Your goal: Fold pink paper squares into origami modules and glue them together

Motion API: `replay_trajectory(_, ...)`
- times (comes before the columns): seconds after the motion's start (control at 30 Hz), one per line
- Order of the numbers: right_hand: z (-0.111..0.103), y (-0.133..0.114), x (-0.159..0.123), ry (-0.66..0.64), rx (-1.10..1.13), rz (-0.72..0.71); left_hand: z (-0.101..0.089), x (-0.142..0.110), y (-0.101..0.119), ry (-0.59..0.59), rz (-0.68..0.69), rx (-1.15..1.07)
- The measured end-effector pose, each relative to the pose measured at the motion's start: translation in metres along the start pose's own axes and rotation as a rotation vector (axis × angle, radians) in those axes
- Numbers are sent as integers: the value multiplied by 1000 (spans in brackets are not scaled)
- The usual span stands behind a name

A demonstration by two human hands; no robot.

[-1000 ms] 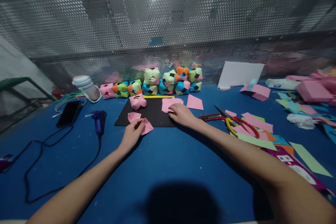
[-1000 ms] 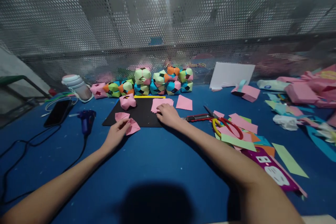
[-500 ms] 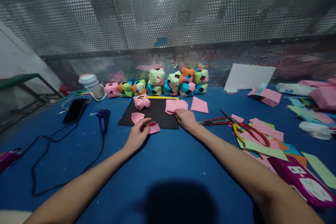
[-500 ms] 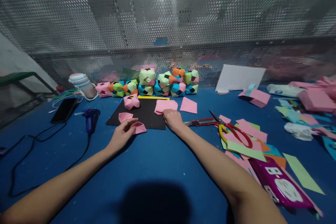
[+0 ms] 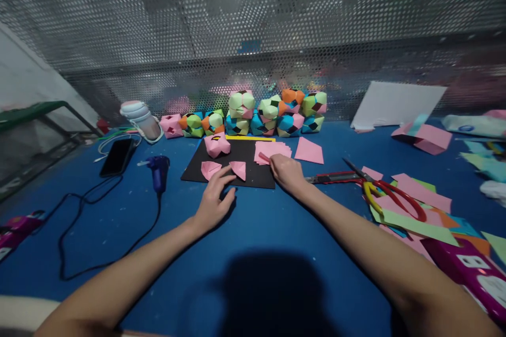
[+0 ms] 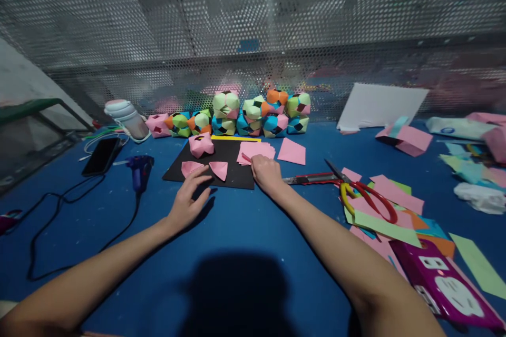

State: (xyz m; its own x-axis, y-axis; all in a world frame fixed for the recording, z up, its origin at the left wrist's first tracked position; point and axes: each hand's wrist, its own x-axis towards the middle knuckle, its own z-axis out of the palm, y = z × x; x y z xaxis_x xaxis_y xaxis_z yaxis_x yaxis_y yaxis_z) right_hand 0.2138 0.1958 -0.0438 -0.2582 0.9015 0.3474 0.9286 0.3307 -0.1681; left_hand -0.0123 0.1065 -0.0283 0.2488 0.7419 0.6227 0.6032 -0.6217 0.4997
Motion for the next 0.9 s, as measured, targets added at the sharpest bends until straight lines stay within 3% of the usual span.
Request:
replay_trajectory(0.17, 0, 4, 2, 59, 143, 84, 2, -2, 4, -104, 243, 78)
replay_trajectory(0.53, -2, 11, 6, 99, 395, 132, 6, 1, 4, -222, 309, 138)
replay_trajectory(0.77, -5, 14, 9, 35, 354, 104, 9, 22, 9, -342, 387, 183)
replay_trajectory(0.9, -6, 16, 14, -37, 268, 53, 23, 35, 12, -375, 451, 161)
